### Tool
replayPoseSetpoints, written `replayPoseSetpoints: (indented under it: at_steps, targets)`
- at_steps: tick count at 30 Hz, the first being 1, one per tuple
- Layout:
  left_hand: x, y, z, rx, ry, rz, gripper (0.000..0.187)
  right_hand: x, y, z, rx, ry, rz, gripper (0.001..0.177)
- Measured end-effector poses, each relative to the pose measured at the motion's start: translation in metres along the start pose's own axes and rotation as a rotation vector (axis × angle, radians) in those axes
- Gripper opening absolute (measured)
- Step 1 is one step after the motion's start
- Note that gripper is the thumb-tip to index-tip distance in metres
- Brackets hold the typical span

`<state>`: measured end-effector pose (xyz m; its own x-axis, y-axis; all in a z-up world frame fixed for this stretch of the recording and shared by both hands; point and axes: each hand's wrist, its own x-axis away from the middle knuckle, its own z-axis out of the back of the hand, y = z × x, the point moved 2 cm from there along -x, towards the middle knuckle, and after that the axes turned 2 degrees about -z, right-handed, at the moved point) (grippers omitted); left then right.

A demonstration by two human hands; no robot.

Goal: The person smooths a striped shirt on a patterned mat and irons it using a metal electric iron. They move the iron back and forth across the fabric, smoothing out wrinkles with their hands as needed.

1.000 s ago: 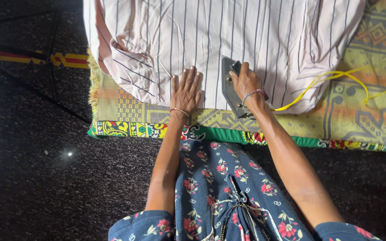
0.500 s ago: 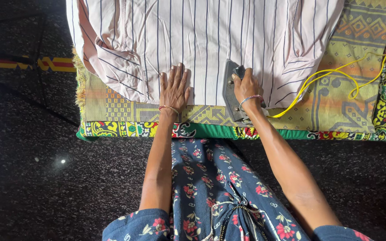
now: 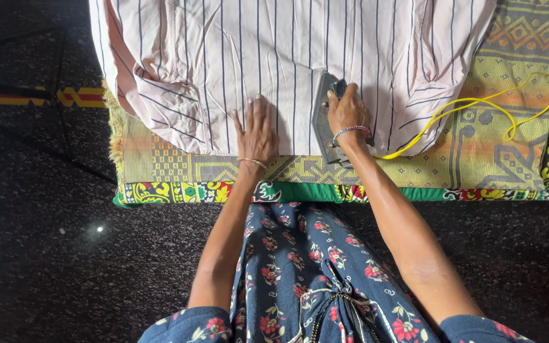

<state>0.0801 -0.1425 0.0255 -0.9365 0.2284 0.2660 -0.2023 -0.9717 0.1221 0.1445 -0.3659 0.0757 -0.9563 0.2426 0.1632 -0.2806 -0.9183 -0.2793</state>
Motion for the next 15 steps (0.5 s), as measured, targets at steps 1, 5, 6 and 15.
replayPoseSetpoints:
  at_steps: [1, 5, 6, 15]
  targets:
    - [-0.004, 0.009, 0.001, -0.029, 0.034, -0.007, 0.071, -0.001, -0.003, 0.0, -0.005, 0.016, 0.01, 0.041]
    - [-0.026, 0.04, -0.003, 0.124, 0.087, -0.078, 0.07, -0.008, -0.009, 0.0, -0.014, -0.043, -0.035, 0.042]
    - [-0.028, 0.043, -0.004, 0.226, 0.076, -0.101, 0.069, -0.009, -0.008, 0.001, -0.025, -0.049, -0.023, 0.042]
    - [-0.028, 0.037, -0.002, 0.277, 0.112, -0.104, 0.066, -0.028, 0.029, -0.013, -0.142, -0.276, -0.079, 0.053]
